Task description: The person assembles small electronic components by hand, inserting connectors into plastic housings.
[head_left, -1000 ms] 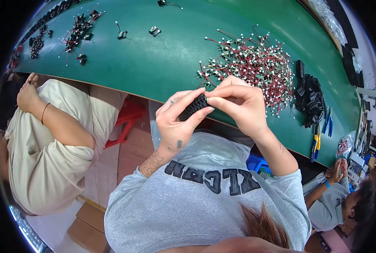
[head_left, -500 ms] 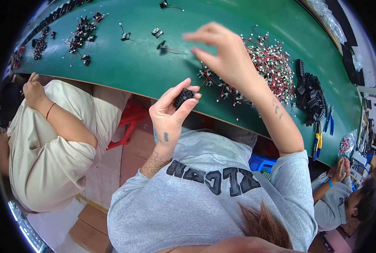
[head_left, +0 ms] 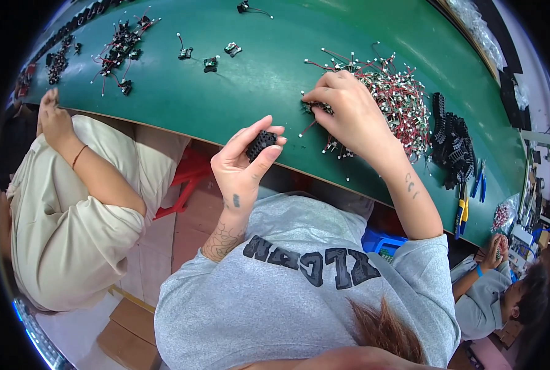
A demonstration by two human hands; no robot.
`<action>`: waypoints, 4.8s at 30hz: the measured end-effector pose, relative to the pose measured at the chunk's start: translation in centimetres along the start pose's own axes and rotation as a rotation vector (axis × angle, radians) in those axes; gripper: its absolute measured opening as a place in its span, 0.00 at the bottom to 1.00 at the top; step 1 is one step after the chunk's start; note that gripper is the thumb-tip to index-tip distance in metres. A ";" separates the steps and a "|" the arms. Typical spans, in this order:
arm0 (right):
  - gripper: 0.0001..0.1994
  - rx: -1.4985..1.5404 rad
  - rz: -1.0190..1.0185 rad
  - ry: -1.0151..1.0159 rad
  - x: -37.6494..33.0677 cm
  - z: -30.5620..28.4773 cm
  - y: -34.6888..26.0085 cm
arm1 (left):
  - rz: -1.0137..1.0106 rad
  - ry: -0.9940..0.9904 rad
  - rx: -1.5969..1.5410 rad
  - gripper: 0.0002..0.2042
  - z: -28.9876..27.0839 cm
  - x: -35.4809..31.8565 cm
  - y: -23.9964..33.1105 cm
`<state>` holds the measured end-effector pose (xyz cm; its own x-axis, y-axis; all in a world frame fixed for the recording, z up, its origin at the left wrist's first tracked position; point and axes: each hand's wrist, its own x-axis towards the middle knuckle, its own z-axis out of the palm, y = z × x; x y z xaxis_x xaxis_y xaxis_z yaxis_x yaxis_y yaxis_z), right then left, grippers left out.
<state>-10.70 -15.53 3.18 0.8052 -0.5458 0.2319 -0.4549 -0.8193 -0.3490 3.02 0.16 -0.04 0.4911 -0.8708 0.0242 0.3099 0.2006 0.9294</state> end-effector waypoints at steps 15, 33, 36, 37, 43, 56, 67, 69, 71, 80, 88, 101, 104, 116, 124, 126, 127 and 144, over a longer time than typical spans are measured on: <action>0.06 0.167 -0.100 -0.089 1.4 0.7 -0.4 | -0.008 0.014 0.024 0.21 0.0 0.2 1.0; 0.06 0.859 0.162 -0.004 1.7 -1.1 -2.4 | -0.020 0.019 -0.177 0.21 0.0 0.7 1.0; 0.07 1.056 0.304 -0.037 1.1 -2.3 -3.0 | -0.018 0.006 -0.178 0.20 0.3 1.0 0.7; 0.07 1.055 0.305 -0.036 0.7 -2.3 -3.1 | -0.019 0.005 -0.179 0.20 0.4 1.0 0.5; 0.09 0.936 0.175 0.046 -0.5 -2.0 -3.3 | 0.040 0.015 -0.032 0.20 1.1 1.1 -0.3; 0.08 0.876 0.141 0.040 -0.7 -1.1 -2.7 | 0.085 0.048 0.085 0.19 1.4 1.5 -0.7; 0.07 0.746 0.111 0.060 -0.8 -1.3 -2.9 | 0.114 0.036 0.126 0.19 1.8 1.5 -1.1; 0.07 0.814 0.164 0.024 -0.8 -1.5 -2.8 | 0.132 0.035 0.143 0.19 1.8 1.5 -1.2; 0.07 0.882 0.218 -0.011 -0.7 -1.7 -2.7 | 0.149 0.033 0.162 0.19 1.8 1.4 -1.3; 0.06 0.725 0.016 0.041 -1.1 -2.3 -2.3 | 0.157 0.012 0.226 0.19 1.9 1.1 -1.5; 0.05 0.715 -0.023 -0.025 -1.0 -2.5 -2.0 | 0.204 -0.025 0.308 0.20 1.7 1.1 -1.5; 0.04 1.187 0.366 -0.169 -4.2 -1.5 -2.7 | 0.327 -0.087 0.635 0.22 1.8 -1.7 -0.2; 0.04 1.338 0.460 -0.235 -5.0 -1.7 -2.2 | 0.297 -0.140 0.631 0.23 1.9 -2.9 0.5; 0.11 0.223 -0.220 0.319 1.8 -1.9 -0.5 | 0.132 -0.163 0.313 0.26 1.4 -2.8 -0.1; 0.12 -0.100 -0.297 -0.117 0.2 -0.8 -0.3 | -0.014 -0.024 0.102 0.24 0.4 -2.1 0.4; 0.10 -0.190 -0.298 -0.146 0.3 -0.6 -0.6 | -0.005 -0.049 0.042 0.24 0.4 -1.7 0.5; 0.10 -0.192 -0.303 -0.144 0.4 -0.6 -0.6 | 0.000 -0.046 0.041 0.24 0.4 -1.6 0.5; 0.08 1.224 0.314 0.189 -3.9 -1.3 -3.7 | 0.006 -0.090 -0.139 0.22 2.4 0.1 -0.4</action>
<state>-12.66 -10.54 4.72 0.6147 -0.7850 0.0774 0.1123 -0.0101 -0.9936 0.91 -1.08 0.44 0.4199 -0.9050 0.0681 0.4202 0.2604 0.8692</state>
